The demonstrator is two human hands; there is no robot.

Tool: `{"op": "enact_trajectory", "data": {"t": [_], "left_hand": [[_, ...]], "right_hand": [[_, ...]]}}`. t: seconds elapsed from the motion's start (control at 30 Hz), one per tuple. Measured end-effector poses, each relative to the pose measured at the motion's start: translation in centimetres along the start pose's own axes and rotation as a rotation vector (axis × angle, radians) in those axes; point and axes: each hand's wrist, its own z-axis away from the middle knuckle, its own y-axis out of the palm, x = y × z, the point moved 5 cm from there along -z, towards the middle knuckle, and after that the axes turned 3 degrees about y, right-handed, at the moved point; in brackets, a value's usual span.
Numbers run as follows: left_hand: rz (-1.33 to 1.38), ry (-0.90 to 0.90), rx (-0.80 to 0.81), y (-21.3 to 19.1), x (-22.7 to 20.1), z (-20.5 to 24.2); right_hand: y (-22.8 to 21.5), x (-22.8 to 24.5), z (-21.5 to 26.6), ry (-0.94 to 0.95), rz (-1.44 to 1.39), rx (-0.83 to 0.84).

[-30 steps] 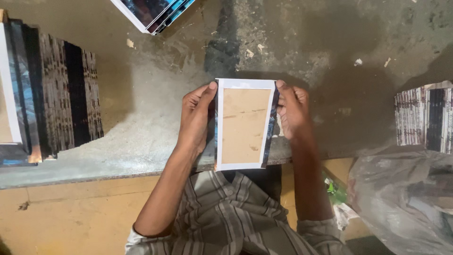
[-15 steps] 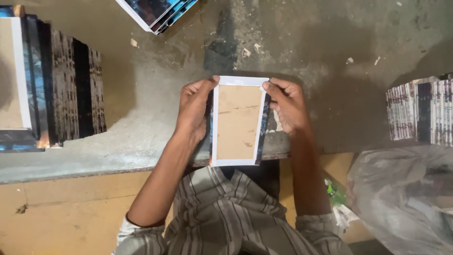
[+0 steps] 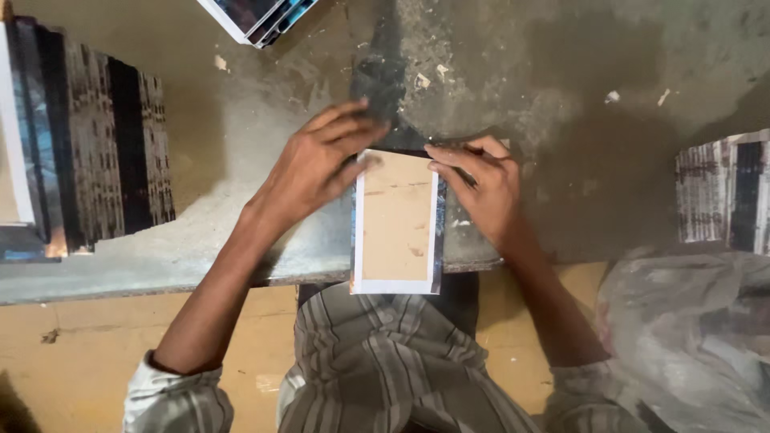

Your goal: The person assembles books by hand, placing a printed cover sheet onto a cardboard backing and pressing the edges to secure them. They handle the items one at a time, smoothing the surface and stacking the finished units on a table.

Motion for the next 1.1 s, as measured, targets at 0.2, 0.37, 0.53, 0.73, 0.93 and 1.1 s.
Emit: {"op": "enact_trajectory", "data": {"t": [0.2,0.37,0.53,0.73,0.93,1.1], "left_hand": [[0.105,0.005,0.175,2.4,-1.7,1.7],[-0.026,-0.04,0.183,2.9,-2.4,2.8],[0.141,-0.119,0.139,2.0,-2.2,2.2],[0.776,-0.15,-0.102,-1.0,1.9,-2.5],[-0.272,-0.253,-0.048,3.9,2.5,-7.2],[-0.165,0.186,0.048,6.9,-1.2,-6.8]], "right_hand": [[-0.1,0.0,0.5,-0.071,0.094,0.051],[0.8,1.7,-0.3,-0.337,0.159,0.369],[1.3,2.5,0.8,-0.345,0.266,0.411],[1.7,1.6,2.2,-0.241,0.293,0.34],[1.5,1.4,3.1,-0.124,0.173,0.251],[0.6,2.2,3.7,-0.076,0.018,0.132]]}}
